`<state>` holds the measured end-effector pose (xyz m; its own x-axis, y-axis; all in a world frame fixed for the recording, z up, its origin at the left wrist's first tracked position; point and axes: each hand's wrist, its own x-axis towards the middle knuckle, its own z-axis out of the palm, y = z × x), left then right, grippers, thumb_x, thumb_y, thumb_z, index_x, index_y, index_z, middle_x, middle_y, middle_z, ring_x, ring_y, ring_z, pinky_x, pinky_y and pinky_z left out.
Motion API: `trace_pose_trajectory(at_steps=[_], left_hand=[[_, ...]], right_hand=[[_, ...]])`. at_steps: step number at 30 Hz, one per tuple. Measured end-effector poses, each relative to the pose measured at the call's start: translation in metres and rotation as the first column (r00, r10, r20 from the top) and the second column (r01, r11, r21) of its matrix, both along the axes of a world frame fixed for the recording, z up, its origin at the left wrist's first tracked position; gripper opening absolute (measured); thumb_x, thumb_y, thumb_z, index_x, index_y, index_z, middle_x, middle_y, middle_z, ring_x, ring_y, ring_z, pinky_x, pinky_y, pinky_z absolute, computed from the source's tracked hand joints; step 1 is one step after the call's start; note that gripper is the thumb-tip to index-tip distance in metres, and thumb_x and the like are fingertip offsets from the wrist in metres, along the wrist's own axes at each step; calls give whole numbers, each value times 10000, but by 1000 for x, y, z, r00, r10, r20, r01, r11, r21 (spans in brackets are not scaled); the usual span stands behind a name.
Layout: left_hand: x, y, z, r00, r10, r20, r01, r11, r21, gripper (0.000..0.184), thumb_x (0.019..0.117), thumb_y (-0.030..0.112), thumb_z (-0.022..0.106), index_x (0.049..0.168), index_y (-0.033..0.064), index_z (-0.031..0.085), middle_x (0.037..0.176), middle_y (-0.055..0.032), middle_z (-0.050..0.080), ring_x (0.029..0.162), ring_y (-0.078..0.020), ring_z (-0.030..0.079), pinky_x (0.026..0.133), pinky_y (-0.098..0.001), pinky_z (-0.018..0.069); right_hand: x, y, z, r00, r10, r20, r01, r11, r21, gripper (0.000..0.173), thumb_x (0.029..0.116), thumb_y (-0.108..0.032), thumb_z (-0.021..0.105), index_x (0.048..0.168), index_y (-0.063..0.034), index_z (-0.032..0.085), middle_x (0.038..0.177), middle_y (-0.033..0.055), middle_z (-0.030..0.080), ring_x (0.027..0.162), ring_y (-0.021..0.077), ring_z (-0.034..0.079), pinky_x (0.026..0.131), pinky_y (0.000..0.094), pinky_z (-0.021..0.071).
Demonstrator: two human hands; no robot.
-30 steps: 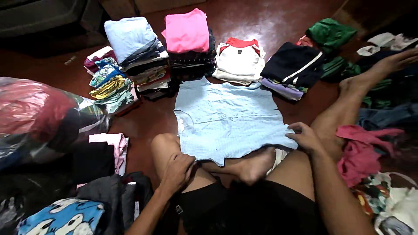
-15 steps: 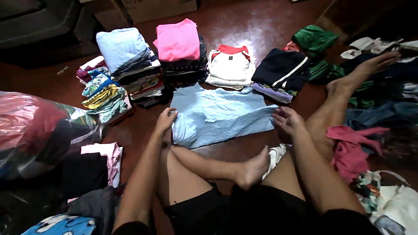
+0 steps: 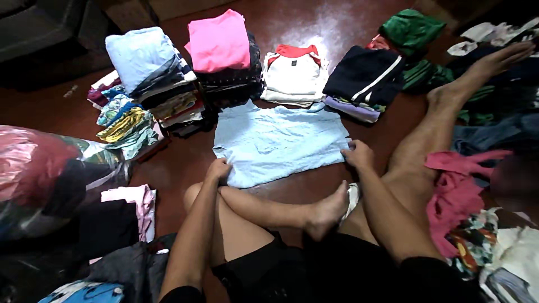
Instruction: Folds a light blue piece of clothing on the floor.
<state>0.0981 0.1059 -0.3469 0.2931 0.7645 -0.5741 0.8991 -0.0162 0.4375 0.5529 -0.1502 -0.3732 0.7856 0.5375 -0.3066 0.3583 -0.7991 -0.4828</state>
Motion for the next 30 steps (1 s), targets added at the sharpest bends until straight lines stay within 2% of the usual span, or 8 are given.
trace_pose_trajectory(at_steps=[5,9,12,15,19,23,27,30], left_hand=[[-2,-1,5,939,315,139,-329,940,88,539,994,407,641,1374,31,565,1254,-275,649,1184,-441,626,998,-661,481],[-3,0,1,981,170,-94,-173,984,-30,721,811,336,836,1378,-8,551,1273,-288,634,1211,-443,608,1020,-651,477],[5,-5,1,959,12,-284,-23,999,-34,633,802,289,812,1346,36,610,1265,-268,651,1213,-440,611,997,-683,472],[13,-18,20,943,58,-328,-13,991,136,722,849,291,762,1467,47,480,1359,-275,596,1269,-461,570,1024,-685,438],[32,-16,31,994,-4,-105,47,910,412,566,927,339,657,1419,82,545,1405,-238,552,1296,-464,509,1011,-692,406],[62,3,31,976,198,-91,-179,967,180,890,896,697,629,1454,18,486,1299,-277,637,1266,-464,576,1066,-711,389],[63,20,-3,992,127,22,-128,951,282,401,945,356,648,1231,75,659,1121,-222,709,1092,-428,664,935,-692,479],[55,7,20,932,34,361,-130,961,245,338,999,241,630,1284,61,607,1160,-222,678,1046,-391,670,888,-626,538]], right_hand=[[-7,-9,15,997,45,60,-37,992,-124,366,838,-251,794,1145,-70,713,1182,283,667,1142,501,611,911,736,457],[-26,-2,14,949,261,179,-274,960,56,402,860,-300,787,1208,-119,700,1366,219,581,1267,473,527,984,695,456],[-24,-3,3,934,341,108,-336,940,-68,344,862,-350,774,1143,-153,746,1401,173,576,1292,453,511,982,695,454],[-19,-2,13,961,270,66,-248,939,-237,344,911,-384,701,1098,-101,755,1338,238,605,1267,477,539,956,714,449],[-26,-3,16,932,329,151,-315,943,-106,372,893,-370,727,1153,-103,734,1344,234,593,1259,491,522,965,712,440],[-39,9,-8,898,417,142,-416,908,-40,464,855,-412,767,1235,-153,704,1441,198,538,1332,486,462,984,716,425],[-32,9,-12,898,422,121,-423,906,-19,431,862,-426,749,1213,-179,718,1452,152,546,1342,437,475,1013,681,432],[-25,1,-8,899,433,68,-435,901,12,407,889,-410,753,1194,-142,730,1444,155,562,1354,437,469,1064,683,400]])
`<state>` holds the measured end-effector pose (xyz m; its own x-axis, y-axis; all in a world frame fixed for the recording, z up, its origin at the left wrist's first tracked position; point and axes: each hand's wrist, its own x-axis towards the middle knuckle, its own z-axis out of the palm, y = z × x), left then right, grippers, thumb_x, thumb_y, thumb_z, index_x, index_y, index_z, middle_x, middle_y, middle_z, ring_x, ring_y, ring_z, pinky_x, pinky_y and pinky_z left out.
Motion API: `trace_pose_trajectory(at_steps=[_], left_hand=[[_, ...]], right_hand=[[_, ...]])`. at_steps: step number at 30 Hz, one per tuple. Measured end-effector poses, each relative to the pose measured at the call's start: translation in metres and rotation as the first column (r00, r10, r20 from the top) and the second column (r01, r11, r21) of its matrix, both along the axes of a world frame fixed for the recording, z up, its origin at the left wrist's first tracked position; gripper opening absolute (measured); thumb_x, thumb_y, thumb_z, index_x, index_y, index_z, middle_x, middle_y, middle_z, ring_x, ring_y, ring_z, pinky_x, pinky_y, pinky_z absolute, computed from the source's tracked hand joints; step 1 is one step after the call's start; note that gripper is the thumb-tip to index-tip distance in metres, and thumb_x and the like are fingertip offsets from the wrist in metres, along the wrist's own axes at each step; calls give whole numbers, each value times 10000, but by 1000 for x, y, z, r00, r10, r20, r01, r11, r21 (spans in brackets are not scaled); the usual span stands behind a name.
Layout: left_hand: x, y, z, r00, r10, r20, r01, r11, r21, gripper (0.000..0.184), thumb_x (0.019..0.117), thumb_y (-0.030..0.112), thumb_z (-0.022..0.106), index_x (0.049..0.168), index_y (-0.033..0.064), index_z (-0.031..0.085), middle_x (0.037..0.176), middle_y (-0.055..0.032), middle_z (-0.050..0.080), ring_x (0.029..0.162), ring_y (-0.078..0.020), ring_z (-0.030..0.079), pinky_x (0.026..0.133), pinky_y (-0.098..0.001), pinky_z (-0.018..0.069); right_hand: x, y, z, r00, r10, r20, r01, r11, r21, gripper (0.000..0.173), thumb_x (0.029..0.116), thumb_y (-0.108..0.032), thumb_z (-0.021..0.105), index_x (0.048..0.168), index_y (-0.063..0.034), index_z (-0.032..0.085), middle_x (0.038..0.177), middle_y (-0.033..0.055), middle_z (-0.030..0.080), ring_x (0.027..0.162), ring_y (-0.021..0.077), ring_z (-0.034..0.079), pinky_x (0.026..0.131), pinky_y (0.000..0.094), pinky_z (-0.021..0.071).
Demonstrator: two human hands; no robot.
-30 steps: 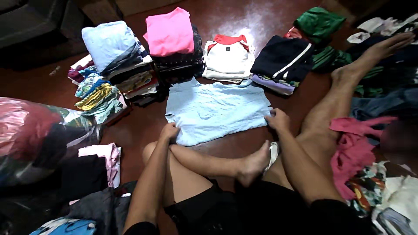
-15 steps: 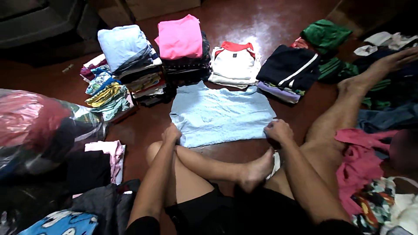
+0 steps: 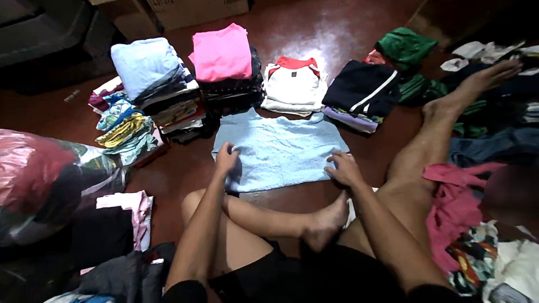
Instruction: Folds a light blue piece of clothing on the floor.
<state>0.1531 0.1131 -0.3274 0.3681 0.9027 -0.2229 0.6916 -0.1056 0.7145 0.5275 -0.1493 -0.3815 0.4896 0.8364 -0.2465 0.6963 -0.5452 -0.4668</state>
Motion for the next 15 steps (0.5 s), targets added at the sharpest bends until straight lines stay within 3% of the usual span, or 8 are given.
trace_pose_trajectory(at_steps=[2,4,5,7,10,13,15], left_hand=[[-7,-1,2,992,86,95,-80,995,-66,479,1007,224,641,1431,62,487,1278,-231,633,1119,-376,655,949,-591,536],[-19,5,-9,988,153,-29,-155,983,-95,699,995,341,649,1558,75,331,1370,-261,589,1219,-428,613,1003,-635,504],[-28,11,-20,985,139,-100,-148,985,-84,756,983,449,634,1558,66,327,1368,-274,590,1221,-450,607,994,-661,496],[-42,20,-26,970,49,-240,-77,991,-107,788,942,590,637,1471,29,470,1371,-288,578,1237,-468,588,1012,-689,466],[-54,13,-14,900,-56,-432,-15,987,-159,878,842,666,721,1424,36,534,1335,-295,598,1216,-478,596,1000,-706,463],[-65,5,-11,915,-88,-394,-25,961,-275,887,862,738,642,1378,21,558,1254,-286,642,1158,-453,631,979,-671,485],[-70,1,-14,933,-118,-341,-6,940,-342,880,868,746,625,1390,41,557,1257,-274,644,1155,-429,636,986,-651,488]], right_hand=[[-2,2,0,1000,-9,-3,9,1000,4,389,894,-389,767,1175,-123,730,1420,166,574,1330,446,484,1056,682,407],[-8,6,1,999,-36,36,35,999,26,378,888,-373,770,1162,-116,732,1375,183,597,1289,454,513,1029,681,432],[-10,9,2,997,-48,58,45,998,40,381,886,-378,763,1166,-122,732,1367,185,601,1280,453,521,1020,682,435],[-13,10,4,995,-55,84,49,996,78,410,881,-385,754,1199,-127,723,1414,178,577,1310,448,505,1030,691,423],[-11,8,0,995,-12,100,0,993,116,458,881,-390,737,1286,-182,688,1580,119,445,1439,435,389,1051,724,373],[-2,11,-10,995,14,102,-23,995,93,478,891,-430,717,1326,-237,673,1629,68,395,1509,407,303,1094,747,311],[-2,12,-8,991,-53,119,50,998,32,460,902,-439,711,1309,-226,685,1585,69,459,1482,426,339,1070,765,311]])
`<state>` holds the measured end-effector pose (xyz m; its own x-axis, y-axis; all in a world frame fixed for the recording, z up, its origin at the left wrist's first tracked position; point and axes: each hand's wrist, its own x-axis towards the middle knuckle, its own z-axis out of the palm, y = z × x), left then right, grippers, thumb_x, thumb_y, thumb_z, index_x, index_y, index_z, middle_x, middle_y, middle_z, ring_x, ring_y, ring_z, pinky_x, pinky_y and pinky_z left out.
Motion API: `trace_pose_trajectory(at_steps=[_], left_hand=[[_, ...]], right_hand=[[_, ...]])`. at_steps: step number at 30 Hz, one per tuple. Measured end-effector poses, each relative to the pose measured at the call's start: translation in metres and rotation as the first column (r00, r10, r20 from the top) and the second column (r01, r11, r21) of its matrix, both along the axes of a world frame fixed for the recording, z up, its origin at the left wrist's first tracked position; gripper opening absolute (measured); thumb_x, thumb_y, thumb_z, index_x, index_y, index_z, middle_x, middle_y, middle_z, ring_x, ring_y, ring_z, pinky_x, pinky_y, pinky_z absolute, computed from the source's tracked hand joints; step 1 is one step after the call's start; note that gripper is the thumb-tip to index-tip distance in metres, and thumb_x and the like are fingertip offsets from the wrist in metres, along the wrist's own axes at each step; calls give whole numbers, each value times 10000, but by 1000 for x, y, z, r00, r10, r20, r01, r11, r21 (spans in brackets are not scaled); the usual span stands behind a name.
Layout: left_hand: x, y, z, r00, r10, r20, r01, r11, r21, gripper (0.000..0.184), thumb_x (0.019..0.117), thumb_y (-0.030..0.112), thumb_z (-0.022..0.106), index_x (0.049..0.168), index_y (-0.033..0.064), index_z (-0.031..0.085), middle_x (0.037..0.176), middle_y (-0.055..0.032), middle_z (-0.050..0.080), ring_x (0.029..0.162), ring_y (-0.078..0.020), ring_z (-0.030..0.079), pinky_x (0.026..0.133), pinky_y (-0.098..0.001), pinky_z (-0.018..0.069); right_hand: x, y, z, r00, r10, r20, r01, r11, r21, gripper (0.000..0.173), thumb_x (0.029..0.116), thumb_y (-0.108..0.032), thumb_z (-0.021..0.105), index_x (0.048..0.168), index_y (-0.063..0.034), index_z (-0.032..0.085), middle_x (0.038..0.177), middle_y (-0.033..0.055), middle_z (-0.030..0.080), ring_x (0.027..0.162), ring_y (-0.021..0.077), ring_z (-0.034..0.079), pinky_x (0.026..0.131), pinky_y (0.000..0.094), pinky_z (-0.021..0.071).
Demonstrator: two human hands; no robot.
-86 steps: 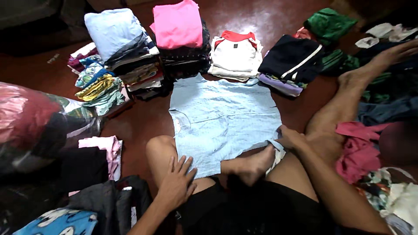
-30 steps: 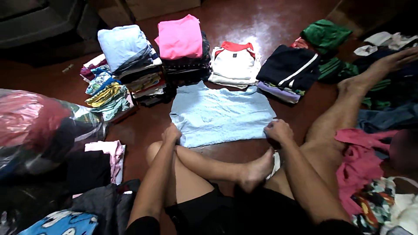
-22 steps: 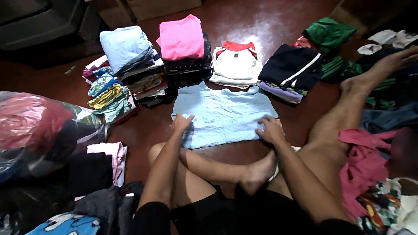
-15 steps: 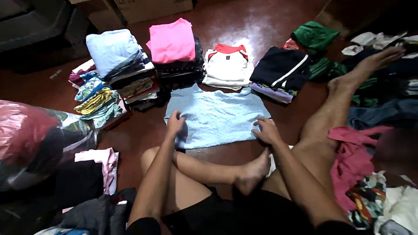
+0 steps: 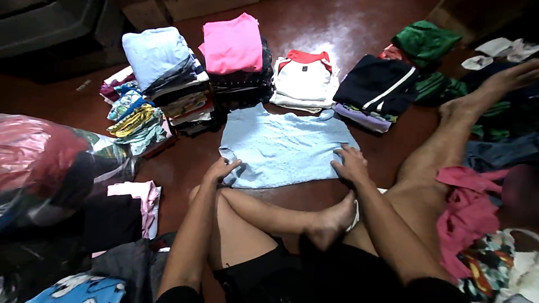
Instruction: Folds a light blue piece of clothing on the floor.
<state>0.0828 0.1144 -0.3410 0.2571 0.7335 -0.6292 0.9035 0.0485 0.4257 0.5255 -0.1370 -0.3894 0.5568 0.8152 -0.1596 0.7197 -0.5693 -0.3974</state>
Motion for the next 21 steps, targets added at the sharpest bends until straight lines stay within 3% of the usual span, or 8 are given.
trace_pose_trajectory(at_steps=[4,7,11,13,15,16,18,21], left_hand=[[4,-5,-9,986,-133,-96,133,991,-3,700,836,580,784,1282,59,644,1230,-230,667,1180,-403,626,1021,-651,468],[17,-9,-10,969,-205,-137,211,977,27,517,859,421,802,1216,65,685,1201,-225,684,1176,-414,632,1006,-674,470],[23,-10,-12,974,-225,-38,224,974,-18,394,889,327,755,1151,41,690,1151,-231,687,1122,-396,647,974,-650,489],[18,-11,-6,983,-185,15,186,981,-46,401,901,308,730,1175,22,663,1151,-229,678,1102,-375,650,968,-622,497],[13,-13,-1,989,-144,45,147,987,-64,429,891,247,732,1238,17,629,1170,-230,668,1093,-367,655,953,-597,517],[10,-14,1,991,-124,45,127,989,-75,460,875,218,746,1270,24,609,1181,-228,665,1091,-364,657,949,-589,524],[7,-15,0,994,-108,21,110,989,-102,559,828,189,785,1326,30,587,1205,-233,665,1111,-377,658,961,-596,528],[9,-16,-3,977,-201,-73,189,972,-142,540,800,232,800,1272,25,639,1188,-237,679,1117,-401,655,955,-642,512]], right_hand=[[-24,8,29,984,-138,110,141,990,-14,393,905,-376,696,1142,-65,734,1378,248,583,1380,515,411,1055,764,311],[-64,39,46,993,93,70,-97,994,55,335,953,-298,671,1171,-47,712,1327,235,613,1311,454,515,1023,681,425],[-137,118,42,853,513,-97,-490,851,189,314,978,-139,614,1283,-170,683,1330,101,656,1294,328,573,1037,616,466],[-173,163,37,764,630,-140,-595,772,225,470,939,-64,626,1379,-229,627,1414,64,617,1334,340,544,1010,657,466],[-201,196,27,682,722,-115,-712,692,120,682,872,-61,696,1478,-324,530,1501,82,537,1343,408,499,937,692,461],[-211,207,21,639,764,-85,-764,644,44,735,844,-83,731,1485,-375,519,1461,110,551,1292,428,514,908,683,461],[-224,222,12,590,806,-46,-806,586,-84,628,806,-131,752,1360,-400,630,1258,115,641,1180,399,559,889,638,454],[-220,227,19,638,767,-64,-768,628,-129,265,820,-207,771,1080,-255,757,1088,100,705,1140,377,593,890,635,459]])
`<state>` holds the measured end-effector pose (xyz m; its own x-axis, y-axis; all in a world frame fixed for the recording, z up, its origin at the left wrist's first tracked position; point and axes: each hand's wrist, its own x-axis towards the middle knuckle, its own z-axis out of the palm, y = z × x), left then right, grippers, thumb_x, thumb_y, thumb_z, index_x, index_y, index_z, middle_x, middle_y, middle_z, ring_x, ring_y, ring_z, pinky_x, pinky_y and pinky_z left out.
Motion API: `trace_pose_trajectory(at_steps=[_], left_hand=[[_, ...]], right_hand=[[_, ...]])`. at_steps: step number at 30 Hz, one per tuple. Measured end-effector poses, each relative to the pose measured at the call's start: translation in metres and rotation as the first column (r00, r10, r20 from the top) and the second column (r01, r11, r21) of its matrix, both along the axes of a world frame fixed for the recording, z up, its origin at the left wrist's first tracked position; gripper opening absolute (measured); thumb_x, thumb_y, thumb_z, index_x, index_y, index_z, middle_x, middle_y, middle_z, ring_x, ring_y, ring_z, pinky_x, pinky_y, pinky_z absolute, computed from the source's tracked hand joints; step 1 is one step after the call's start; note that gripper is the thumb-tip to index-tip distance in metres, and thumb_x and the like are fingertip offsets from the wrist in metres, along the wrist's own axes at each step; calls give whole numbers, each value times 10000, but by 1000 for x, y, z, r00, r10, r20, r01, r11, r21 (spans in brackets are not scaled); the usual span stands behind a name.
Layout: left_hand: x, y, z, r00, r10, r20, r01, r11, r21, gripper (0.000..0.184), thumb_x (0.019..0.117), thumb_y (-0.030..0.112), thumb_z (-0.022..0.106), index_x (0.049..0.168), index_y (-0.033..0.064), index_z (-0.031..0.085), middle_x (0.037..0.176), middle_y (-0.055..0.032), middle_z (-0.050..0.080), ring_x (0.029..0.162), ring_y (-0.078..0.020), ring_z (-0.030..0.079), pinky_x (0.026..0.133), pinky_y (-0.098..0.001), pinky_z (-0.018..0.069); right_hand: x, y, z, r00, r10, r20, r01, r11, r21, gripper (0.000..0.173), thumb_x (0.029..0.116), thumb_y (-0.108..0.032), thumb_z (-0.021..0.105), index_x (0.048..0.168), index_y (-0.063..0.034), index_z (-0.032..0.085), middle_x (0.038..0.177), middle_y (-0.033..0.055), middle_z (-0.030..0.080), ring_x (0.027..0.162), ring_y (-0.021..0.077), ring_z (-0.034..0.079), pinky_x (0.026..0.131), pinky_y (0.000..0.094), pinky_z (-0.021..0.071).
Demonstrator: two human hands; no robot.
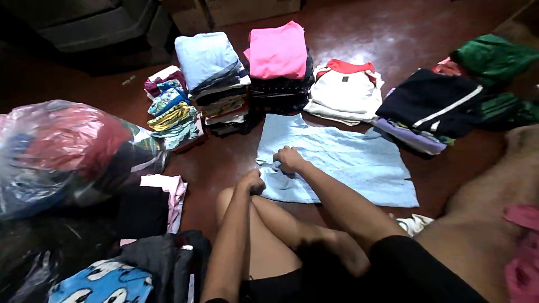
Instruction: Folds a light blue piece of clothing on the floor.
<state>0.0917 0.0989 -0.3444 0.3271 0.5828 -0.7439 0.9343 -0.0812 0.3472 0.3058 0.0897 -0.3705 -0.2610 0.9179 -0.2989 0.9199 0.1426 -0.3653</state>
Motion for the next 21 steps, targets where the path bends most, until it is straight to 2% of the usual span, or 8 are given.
trace_pose_trajectory(at_steps=[2,5,9,11,13,17,19,21], left_hand=[[0,0,4,999,-48,-20,48,999,-11,456,828,249,779,1213,28,678,1170,-232,689,1116,-402,657,954,-659,502],[-6,1,12,999,-41,-31,42,999,21,420,871,257,731,1236,56,680,1212,-223,684,1164,-401,641,981,-667,484],[-7,1,24,996,26,-85,-20,997,69,453,907,322,702,1273,58,663,1265,-229,663,1216,-407,617,1007,-676,466],[-8,2,25,993,59,-103,-53,997,60,493,958,416,642,1283,46,655,1275,-236,657,1227,-407,612,1018,-670,459],[-10,4,25,989,125,-81,-120,990,69,528,993,459,581,1283,22,643,1270,-257,651,1224,-415,612,1019,-665,457],[-8,6,28,970,240,-29,-231,955,185,491,1026,453,523,1333,85,630,1289,-234,656,1232,-416,611,1014,-672,457],[-3,7,26,981,178,82,-196,923,330,426,1027,412,549,1335,133,642,1334,-199,631,1247,-410,593,1017,-674,456],[6,10,18,966,-23,256,-103,877,469,370,1009,362,591,1314,164,663,1352,-161,605,1245,-382,575,1014,-636,472]], right_hand=[[11,0,13,995,-52,-89,52,999,4,247,797,-202,809,1037,-174,761,1112,144,681,1138,400,589,877,651,471],[29,5,34,957,-95,-276,79,995,-66,263,823,-102,778,1073,-55,712,1097,196,677,1070,391,646,894,629,520],[36,9,29,887,-206,-414,242,969,36,376,874,-91,726,1242,-85,652,946,138,697,872,328,682,810,585,554],[32,7,21,868,-250,-428,340,929,148,430,911,-137,713,1331,-125,620,1020,105,714,972,310,684,889,583,535],[34,-3,19,855,-266,-445,401,883,242,432,928,-184,705,1347,-119,618,1128,112,713,1100,321,657,971,586,493],[73,-62,20,885,-335,-322,437,836,331,450,913,-280,743,1319,-117,641,1273,167,648,1198,396,597,964,619,502],[111,-103,15,884,-415,-216,466,822,326,477,876,-319,779,1301,-139,659,1312,190,621,1229,434,569,955,657,489],[154,-148,10,858,-503,-109,511,807,295,526,847,-368,792,1309,-155,660,1372,211,587,1275,482,528,951,716,460]])
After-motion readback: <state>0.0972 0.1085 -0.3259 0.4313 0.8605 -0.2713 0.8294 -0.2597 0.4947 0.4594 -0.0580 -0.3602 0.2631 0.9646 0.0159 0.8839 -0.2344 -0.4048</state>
